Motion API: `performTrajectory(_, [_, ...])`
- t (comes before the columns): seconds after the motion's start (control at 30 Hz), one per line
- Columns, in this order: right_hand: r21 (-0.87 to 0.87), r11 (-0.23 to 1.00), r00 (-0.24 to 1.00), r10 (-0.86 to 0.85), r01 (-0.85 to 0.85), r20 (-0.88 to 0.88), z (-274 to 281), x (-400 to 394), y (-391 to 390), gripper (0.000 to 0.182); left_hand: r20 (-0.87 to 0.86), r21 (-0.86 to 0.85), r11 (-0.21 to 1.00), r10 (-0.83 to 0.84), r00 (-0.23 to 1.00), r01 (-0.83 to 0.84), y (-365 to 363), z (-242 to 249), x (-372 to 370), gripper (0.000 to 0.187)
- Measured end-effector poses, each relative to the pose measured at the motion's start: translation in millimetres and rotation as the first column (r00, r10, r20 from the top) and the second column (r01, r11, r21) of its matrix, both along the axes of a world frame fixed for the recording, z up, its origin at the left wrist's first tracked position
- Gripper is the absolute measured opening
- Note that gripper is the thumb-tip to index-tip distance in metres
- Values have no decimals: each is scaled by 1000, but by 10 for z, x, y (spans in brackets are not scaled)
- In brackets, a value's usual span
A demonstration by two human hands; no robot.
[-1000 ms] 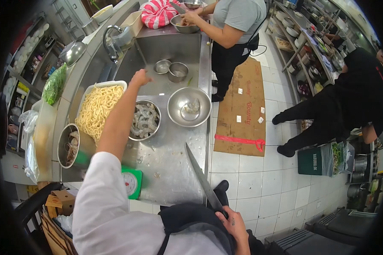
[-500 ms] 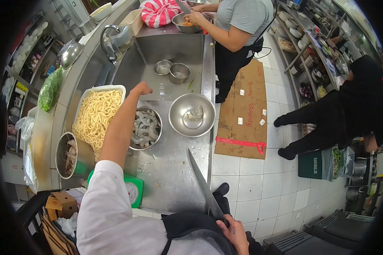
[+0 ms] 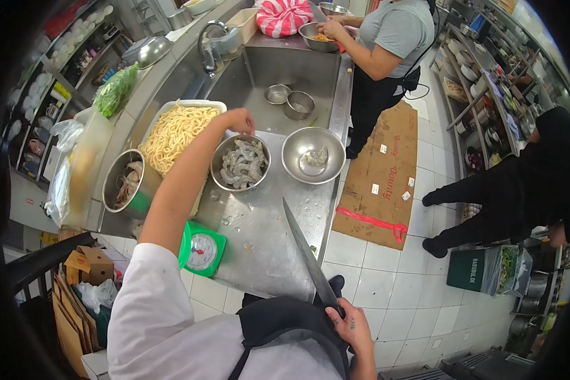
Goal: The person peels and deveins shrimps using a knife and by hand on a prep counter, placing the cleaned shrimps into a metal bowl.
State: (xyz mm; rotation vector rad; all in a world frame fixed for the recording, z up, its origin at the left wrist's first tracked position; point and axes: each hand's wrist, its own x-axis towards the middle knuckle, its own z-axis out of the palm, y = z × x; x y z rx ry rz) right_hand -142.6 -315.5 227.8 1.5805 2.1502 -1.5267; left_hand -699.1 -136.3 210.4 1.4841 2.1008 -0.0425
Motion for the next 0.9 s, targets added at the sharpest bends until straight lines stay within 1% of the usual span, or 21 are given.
performTrajectory(0.03, [3, 1000, 1000, 6, -6, -8, -40, 30, -4, 34, 15, -41, 989, -141, 990, 141, -67, -71, 45, 35])
performTrajectory(0.07, [-3, 1000, 1000, 8, -8, -5, -85, 62, -7, 34, 7, -38, 990, -136, 991, 136, -131, -154, 107, 35])
performTrajectory(0.13, [-9, 1000, 1000, 12, -12, -6, -99, 102, -40, 34, -63, 144, 962, -225, 972, 232, -271, -313, 284, 32])
performTrajectory(0.17, [-28, 1000, 1000, 2, -3, -28, -84, 114, -54, 34, -66, 145, 962, -224, 972, 232, -333, -370, 358, 32])
performTrajectory(0.23, [-47, 999, 999, -15, 12, -52, -99, 166, -93, 34, -152, 291, 933, -173, 973, 211, -432, -426, 507, 29])
performTrajectory(0.27, [-20, 1000, 999, 2, -3, -44, -140, 202, -114, 34, -154, 289, 933, -178, 972, 217, -476, -439, 548, 29])
performTrajectory(0.33, [2, 1000, 999, 8, -8, -35, -144, 239, -180, 34, -249, 354, 903, -159, 955, 242, -548, -441, 613, 32])
performTrajectory(0.37, [-5, 1000, 999, -2, 2, -35, -119, 254, -210, 35, -246, 350, 903, -168, 955, 249, -544, -436, 635, 32])
performTrajectory(0.43, [-23, 1000, 999, -22, 21, -28, -100, 261, -269, 35, -273, 236, 941, -177, 946, 244, -470, -441, 603, 30])
performTrajectory(0.5, [-14, 997, 994, -81, 80, -80, -125, 307, -365, 37, -343, 211, 930, -218, 914, 301, -423, -536, 525, 25])
performTrajectory(0.53, [-40, 995, 994, -90, 88, -56, -122, 327, -408, 37, -274, 240, 934, -195, 942, 264, -443, -423, 545, 21])
performTrajectory(0.57, [-36, 994, 989, -107, 104, -100, -125, 312, -424, 36, -244, 339, 905, -178, 953, 255, -449, -422, 486, 18])
performTrajectory(0.6, [-34, 992, 982, -123, 119, -145, -138, 296, -458, 36, -226, 382, 888, -180, 957, 257, -422, -378, 444, 17])
performTrajectory(0.63, [-57, 991, 983, -131, 125, -127, -156, 289, -499, 36, -145, 364, 911, -153, 978, 196, -401, -241, 439, 16])
performTrajectory(0.7, [-108, 978, 968, -196, 181, -158, -193, 252, -524, 30, 7, 422, 905, -65, 998, 56, -564, 184, 687, 21])
performTrajectory(0.73, [-117, 976, 970, -201, 185, -139, -190, 230, -542, 30, 30, 452, 891, -53, 998, 34, -655, 302, 801, 21])
performTrajectory(0.8, [-96, 974, 963, -219, 206, -159, -192, 170, -571, 26, 158, 445, 895, -62, 986, -15, -899, 454, 1086, 20])
performTrajectory(0.87, [-99, 969, 957, -239, 225, -166, -233, 148, -627, 24, 235, 395, 915, -187, 954, 82, -1217, 411, 1384, 18])
performTrajectory(0.9, [-102, 964, 949, -259, 244, -181, -234, 134, -651, 24, 334, 334, 938, -205, 920, 88, -1369, 305, 1514, 17])
